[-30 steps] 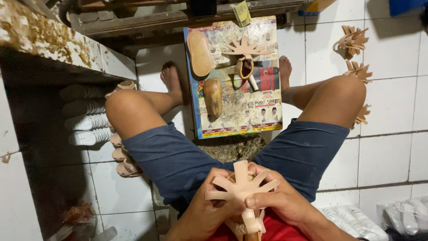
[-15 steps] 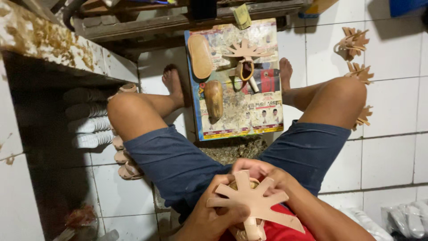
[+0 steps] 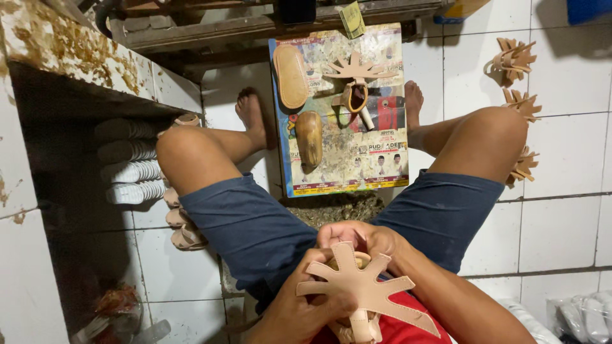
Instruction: The person sits on the floor of a sandal workshop and sands leather sandal parts with a sanding stick, smoothing the edges of straps and soles. They fit a strap assembly onto a wooden last, press and shape the leather upper over the last, and continue sanding the assembled sandal.
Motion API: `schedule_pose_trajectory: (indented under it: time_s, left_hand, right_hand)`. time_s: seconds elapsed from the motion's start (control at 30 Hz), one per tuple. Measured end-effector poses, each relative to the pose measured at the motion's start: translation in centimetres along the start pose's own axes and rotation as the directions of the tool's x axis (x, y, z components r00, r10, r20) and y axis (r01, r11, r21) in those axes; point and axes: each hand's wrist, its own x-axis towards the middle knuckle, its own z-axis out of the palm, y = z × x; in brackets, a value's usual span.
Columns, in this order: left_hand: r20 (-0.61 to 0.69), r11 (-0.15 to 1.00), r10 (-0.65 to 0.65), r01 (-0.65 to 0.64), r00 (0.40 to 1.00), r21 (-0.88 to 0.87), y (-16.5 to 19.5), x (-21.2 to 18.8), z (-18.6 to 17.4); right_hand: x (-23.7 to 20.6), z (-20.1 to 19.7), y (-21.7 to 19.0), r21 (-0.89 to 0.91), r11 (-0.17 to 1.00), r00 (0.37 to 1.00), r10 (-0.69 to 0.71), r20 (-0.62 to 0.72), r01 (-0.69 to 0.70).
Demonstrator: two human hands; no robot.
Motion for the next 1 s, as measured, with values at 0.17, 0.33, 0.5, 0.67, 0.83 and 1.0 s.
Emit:
schedule_pose_trajectory:
  time_s: [0.17, 0.33, 0.5, 0.67, 0.83, 1.0]
  left_hand:
    - [-0.015, 0.994, -0.046, 0.047, 0.999, 0.099, 0.8, -0.3, 0.3]
    - [-0.046, 0.999, -0.016, 0.015, 0.999, -0.042, 0.8, -0.2, 0.6]
    - [-0.022, 0.986, 0.087, -0.083, 0.996, 0.142, 1.1, -0.2, 0.1]
    - [-0.056, 0.993, 0.018, -0.011, 0.998, 0.116, 1.3, 0.9, 0.1]
    - [-0.081, 0.988, -0.009, 0.021, 0.997, 0.151, 1.2, 1.1, 0.1]
    - [-0.068, 0.986, 0.003, 0.008, 0.998, 0.166, 1.1, 0.7, 0.0]
  right_hand:
    - [0.0, -0.6, 0.0, 0.049, 0.999, 0.998, 0.011, 0.064, -0.014]
    - [-0.5, 0.8, -0.3, -0.054, 0.998, 1.000, -0.023, -0.010, 0.023]
    - [-3.8, 9.8, -2.6, -0.390, 0.896, 0.898, -0.338, -0.283, 0.214]
    - [-4.8, 15.5, -0.6, -0.800, 0.298, 0.596, -0.544, -0.591, -0.521]
    - [-4.7, 13.5, 0.0, -0.713, 0.610, 0.629, -0.413, -0.658, -0.346]
    - [-4.6, 12.4, 2.0, -0.736, 0.630, 0.578, -0.513, -0.635, -0.249]
